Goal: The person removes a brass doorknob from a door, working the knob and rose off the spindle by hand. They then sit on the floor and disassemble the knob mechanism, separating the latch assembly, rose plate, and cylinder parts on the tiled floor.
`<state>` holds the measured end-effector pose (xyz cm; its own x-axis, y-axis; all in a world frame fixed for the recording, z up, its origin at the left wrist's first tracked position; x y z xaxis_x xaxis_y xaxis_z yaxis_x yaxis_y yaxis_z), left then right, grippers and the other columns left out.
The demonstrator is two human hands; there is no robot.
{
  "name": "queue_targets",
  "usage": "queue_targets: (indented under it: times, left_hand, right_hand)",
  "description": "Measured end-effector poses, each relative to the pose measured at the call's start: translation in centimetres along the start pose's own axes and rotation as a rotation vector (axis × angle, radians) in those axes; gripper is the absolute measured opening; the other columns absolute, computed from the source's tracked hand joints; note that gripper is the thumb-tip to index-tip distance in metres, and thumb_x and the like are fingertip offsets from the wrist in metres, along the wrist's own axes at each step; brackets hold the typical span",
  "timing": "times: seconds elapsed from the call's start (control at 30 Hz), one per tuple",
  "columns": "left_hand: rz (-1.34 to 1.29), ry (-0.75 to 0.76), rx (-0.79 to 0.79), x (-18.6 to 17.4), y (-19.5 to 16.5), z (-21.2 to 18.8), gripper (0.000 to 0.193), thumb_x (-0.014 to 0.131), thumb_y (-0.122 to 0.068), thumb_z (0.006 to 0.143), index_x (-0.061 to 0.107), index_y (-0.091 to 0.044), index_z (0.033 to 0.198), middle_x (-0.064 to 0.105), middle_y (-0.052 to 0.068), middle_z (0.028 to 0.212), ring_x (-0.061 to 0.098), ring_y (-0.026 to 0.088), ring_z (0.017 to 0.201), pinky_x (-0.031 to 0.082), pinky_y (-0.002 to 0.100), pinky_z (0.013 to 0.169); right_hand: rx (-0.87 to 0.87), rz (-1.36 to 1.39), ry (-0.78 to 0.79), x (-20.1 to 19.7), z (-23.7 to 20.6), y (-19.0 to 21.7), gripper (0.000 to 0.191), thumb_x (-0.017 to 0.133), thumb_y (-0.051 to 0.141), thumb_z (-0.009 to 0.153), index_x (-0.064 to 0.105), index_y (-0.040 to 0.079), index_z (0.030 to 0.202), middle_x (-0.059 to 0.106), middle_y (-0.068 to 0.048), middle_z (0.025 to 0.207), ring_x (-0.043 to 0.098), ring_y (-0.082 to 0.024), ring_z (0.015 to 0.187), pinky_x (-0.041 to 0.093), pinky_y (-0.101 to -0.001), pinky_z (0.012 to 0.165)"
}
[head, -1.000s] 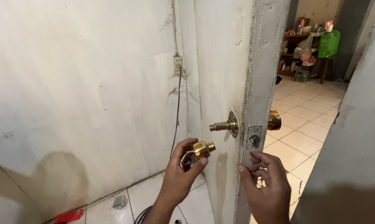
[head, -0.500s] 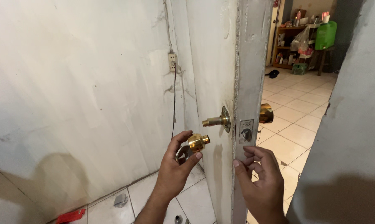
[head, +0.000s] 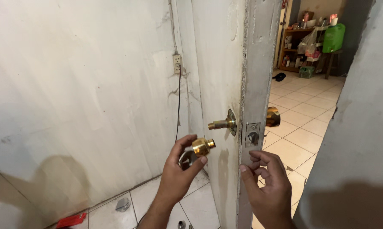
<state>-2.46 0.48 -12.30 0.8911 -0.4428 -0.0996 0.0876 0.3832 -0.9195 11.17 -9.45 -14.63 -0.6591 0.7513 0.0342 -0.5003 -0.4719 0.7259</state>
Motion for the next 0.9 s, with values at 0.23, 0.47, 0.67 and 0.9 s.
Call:
queue_targets:
  times: [0.23, 0.47, 0.67, 0.9]
  left_hand:
    - [-0.043, 0.071, 0.028, 0.1, -0.6, -0.7, 0.047, 0.06, -0.01, 0.067, 0.042, -0.009, 0.111, 0.047, 0.005, 0.106, 0.052, 0.011, 0.09, 0.045, 0.024, 0.072]
    - [-0.004, 0.062, 0.009, 0.0, -1.2, -1.1, 0.047, 0.061, -0.01, 0.067, 0.043, -0.009, 0.111, 0.048, 0.004, 0.105, 0.052, 0.011, 0.088, 0.044, 0.023, 0.069]
    - [-0.087, 0.173, 0.057, 0.6, -1.8, -2.4, 0.045, 0.062, -0.013, 0.068, 0.045, -0.005, 0.109, 0.054, 0.006, 0.099, 0.053, 0.011, 0.089, 0.044, 0.023, 0.072]
    - [-0.05, 0.25, 0.051, 1.1, -2.6, -3.5, 0.046, 0.064, -0.015, 0.066, 0.048, -0.004, 0.108, 0.057, 0.006, 0.094, 0.053, 0.01, 0.084, 0.045, 0.022, 0.072]
  right_hand:
    - [0.007, 0.02, 0.002, 0.3, -0.2, 0.1, 0.029, 0.056, -0.001, 0.068, 0.048, -0.005, 0.095, 0.048, -0.01, 0.09, 0.05, -0.01, 0.073, 0.048, -0.0227, 0.06]
    - [-0.006, -0.017, 0.013, 0.3, -0.3, 0.7, 0.027, 0.056, -0.001, 0.069, 0.049, -0.005, 0.095, 0.048, -0.009, 0.09, 0.052, -0.01, 0.072, 0.049, -0.0216, 0.06]
    - [0.102, 0.029, 0.15, 0.2, -1.1, 1.3, 0.032, 0.055, 0.002, 0.069, 0.049, -0.003, 0.101, 0.057, -0.007, 0.078, 0.056, -0.009, 0.068, 0.048, -0.0211, 0.058]
    - [0.311, 0.304, 0.191, 0.3, -1.9, 0.6, 0.028, 0.052, 0.007, 0.076, 0.048, -0.002, 0.101, 0.06, -0.01, 0.084, 0.055, -0.011, 0.067, 0.046, -0.0241, 0.057]
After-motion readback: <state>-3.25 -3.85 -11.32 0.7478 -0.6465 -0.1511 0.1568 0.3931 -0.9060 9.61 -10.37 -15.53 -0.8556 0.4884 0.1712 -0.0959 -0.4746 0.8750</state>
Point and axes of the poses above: each hand's wrist, its own z-axis towards the middle knuckle, its own x-axis out of the palm, y = z × x, the point moved 2 cm from there along z, towards the middle knuckle
